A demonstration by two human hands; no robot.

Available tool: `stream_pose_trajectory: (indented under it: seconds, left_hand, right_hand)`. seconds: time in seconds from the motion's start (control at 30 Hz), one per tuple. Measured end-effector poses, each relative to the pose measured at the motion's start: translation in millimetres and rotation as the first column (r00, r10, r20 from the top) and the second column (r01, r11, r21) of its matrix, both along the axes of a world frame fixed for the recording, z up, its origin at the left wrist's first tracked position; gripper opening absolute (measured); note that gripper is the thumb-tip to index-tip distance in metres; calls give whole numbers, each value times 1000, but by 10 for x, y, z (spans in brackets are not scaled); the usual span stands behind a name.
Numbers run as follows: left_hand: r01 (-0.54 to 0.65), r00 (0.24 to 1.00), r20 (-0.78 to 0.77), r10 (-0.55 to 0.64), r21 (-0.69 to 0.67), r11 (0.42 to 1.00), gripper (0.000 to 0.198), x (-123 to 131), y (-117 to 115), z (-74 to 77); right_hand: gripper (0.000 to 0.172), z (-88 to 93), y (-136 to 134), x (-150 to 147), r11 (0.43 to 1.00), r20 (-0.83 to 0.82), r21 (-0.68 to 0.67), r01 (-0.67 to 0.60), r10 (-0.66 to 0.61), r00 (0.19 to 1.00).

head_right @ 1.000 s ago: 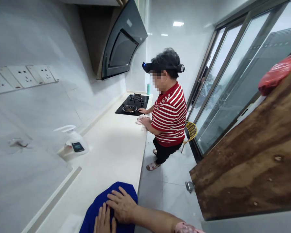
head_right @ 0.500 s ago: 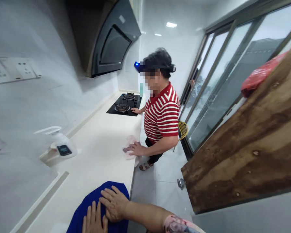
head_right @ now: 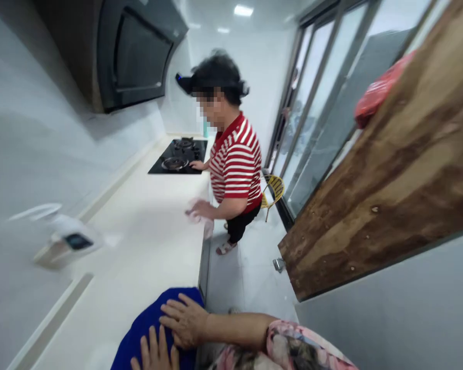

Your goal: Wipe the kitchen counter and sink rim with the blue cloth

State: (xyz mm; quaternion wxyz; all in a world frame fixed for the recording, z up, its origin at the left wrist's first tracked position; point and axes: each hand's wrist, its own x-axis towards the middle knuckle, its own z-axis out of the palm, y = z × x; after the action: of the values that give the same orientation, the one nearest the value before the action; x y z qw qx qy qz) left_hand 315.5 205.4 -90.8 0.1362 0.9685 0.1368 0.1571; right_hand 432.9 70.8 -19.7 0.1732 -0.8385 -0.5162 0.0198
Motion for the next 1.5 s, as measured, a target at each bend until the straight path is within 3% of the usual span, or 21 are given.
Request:
stream_pose_trajectory:
  seconds: [0.17, 0.3, 0.53, 0.63, 0.83, 1.03, 1.2, 1.33, 1.4, 1.5]
  left_hand:
    - [125, 978, -166, -123, -1, 992, 61, -468, -172, 239]
    - [125, 976, -176, -126, -15, 992, 62, -473, -200, 329]
    - [111, 974, -191, -121, -61, 992, 69, 114, -176, 598]
    - [133, 966, -210, -149, -90, 987, 69, 421, 21, 648]
    - [69, 974, -206, -92, -121, 990, 71, 933, 442, 667]
    - [-27, 977, -214, -5, -147, 989, 69, 1097, 718, 674]
    - [-255, 939, -267, 214, -129, 958, 69, 816, 1088, 687]
    - [-486, 838, -338, 428, -105, 868, 67, 288, 1276, 703]
    - [-596, 769, -342, 539, -80, 799, 66, -51, 1180, 692]
    - [-736, 650, -308, 695, -30, 676, 66, -536, 771, 658]
  right_hand:
    - [63, 51, -183, -217, 991, -121, -115, -74, 60, 991]
    - [64, -1, -132, -124, 984, -145, -143, -107, 86, 986]
    - [65, -96, -5, 297, 992, -121, -119, -37, 23, 992]
    - [65, -136, 128, 519, 995, -88, -99, 11, -20, 996]
    - [62, -180, 521, 972, 997, 30, -74, 37, -35, 999]
    - [62, -275, 940, 1245, 999, 24, -4, -41, 41, 999]
    - [62, -297, 1636, 1163, 969, -50, 30, -244, 245, 968]
    - [63, -256, 2212, 746, 901, -116, 27, -433, 433, 894]
    - [64, -247, 2349, 426, 848, -135, 12, -530, 526, 840]
    - [65, -255, 2288, -74, 743, -136, 4, -670, 664, 735]
